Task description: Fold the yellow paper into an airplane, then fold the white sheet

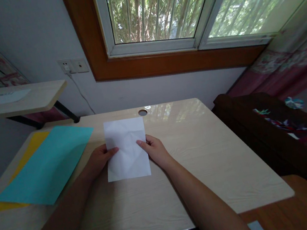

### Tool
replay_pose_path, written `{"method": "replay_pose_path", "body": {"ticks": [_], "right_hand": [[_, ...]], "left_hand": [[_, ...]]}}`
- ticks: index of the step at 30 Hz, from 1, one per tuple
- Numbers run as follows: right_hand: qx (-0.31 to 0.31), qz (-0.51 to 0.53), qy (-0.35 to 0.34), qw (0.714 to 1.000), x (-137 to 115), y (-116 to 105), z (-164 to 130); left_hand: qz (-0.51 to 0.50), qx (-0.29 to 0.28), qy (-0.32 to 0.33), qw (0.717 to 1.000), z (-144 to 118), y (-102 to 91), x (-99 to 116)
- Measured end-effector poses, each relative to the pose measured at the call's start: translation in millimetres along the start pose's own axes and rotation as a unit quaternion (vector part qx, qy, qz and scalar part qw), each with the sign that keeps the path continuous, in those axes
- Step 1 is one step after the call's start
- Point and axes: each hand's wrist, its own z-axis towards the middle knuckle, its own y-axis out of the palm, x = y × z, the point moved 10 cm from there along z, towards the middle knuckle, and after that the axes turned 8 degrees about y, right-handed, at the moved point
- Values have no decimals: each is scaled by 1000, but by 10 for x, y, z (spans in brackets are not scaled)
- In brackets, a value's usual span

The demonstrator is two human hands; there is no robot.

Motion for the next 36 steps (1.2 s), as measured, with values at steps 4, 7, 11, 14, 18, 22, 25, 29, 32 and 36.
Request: {"method": "replay_pose_path", "body": {"ticks": [4,7,11,14,18,22,25,29,32,36], "right_hand": [[22,-8,-13,1000,3,-52,24],[60,-31,-24,997,16,-148,47],[113,-61,-39,991,-7,-279,45],[143,-46,-50,987,-46,-360,23],[171,-34,-61,983,-75,-429,0],[198,-41,-75,977,-113,-487,-19],[197,-18,-86,976,-145,-500,-20],[193,14,-95,976,-172,-498,-15],[185,13,-98,978,-190,-461,-9],[154,33,-93,983,-210,-371,1]], "left_hand": [[-11,16,17,1000,20,-32,41],[-6,35,32,999,50,-74,52],[-31,43,50,997,67,-84,58],[-51,-9,42,998,54,26,46],[-51,-58,24,997,27,128,28],[-54,-43,20,997,33,102,13],[-55,-42,16,997,33,109,-2],[-59,-26,21,998,38,96,12],[-64,31,38,997,59,-6,42],[-58,103,65,991,82,-177,63]]}}
